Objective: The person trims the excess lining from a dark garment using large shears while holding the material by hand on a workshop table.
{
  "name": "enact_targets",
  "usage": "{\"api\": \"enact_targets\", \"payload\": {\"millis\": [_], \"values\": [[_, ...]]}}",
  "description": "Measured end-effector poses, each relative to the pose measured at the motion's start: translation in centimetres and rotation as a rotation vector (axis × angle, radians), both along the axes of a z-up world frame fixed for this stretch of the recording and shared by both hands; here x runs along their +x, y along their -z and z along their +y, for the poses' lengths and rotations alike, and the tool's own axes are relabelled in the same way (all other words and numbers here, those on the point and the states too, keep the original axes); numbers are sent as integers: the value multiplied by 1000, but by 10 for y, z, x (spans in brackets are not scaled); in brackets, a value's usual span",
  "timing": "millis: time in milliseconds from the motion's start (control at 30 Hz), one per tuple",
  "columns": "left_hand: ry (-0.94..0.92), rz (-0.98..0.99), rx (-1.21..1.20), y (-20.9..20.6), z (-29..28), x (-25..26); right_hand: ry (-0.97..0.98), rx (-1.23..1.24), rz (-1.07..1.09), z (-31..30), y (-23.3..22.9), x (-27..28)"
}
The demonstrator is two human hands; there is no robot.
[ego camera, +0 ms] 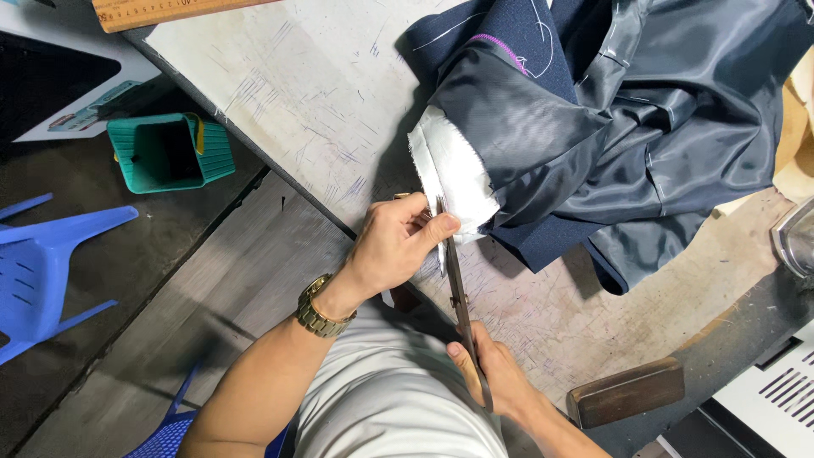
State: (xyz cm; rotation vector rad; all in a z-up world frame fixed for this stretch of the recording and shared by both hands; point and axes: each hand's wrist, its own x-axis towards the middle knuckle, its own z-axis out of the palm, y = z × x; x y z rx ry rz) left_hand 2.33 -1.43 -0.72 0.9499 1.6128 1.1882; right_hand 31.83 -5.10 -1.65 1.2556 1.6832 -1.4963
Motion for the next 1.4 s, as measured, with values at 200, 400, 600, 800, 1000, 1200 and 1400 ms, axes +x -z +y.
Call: {"api": "enact_targets", "payload": {"millis": [200, 400, 600, 800, 1000, 1200, 1400], "values": [[-67, 46, 50, -3, -1, 2, -4, 75, 35, -1, 6, 6], [-552, -1063, -354, 6, 86, -27, 49, 86, 5, -11, 5, 33], [-56, -645, 55, -70, 149, -55, 238, 427, 176, -21, 3, 63], [511, -71, 516, -149, 188, -54, 481, 367, 223, -21, -21, 65], [491, -151, -175, -2, 82, -16, 460, 331, 195, -22, -27, 59], [267, -161, -240, -10, 19, -2, 399, 238, 211, -34, -25, 58], [240, -77, -264, -15, -17, 13, 334, 205, 227, -58, -7, 52]]}}
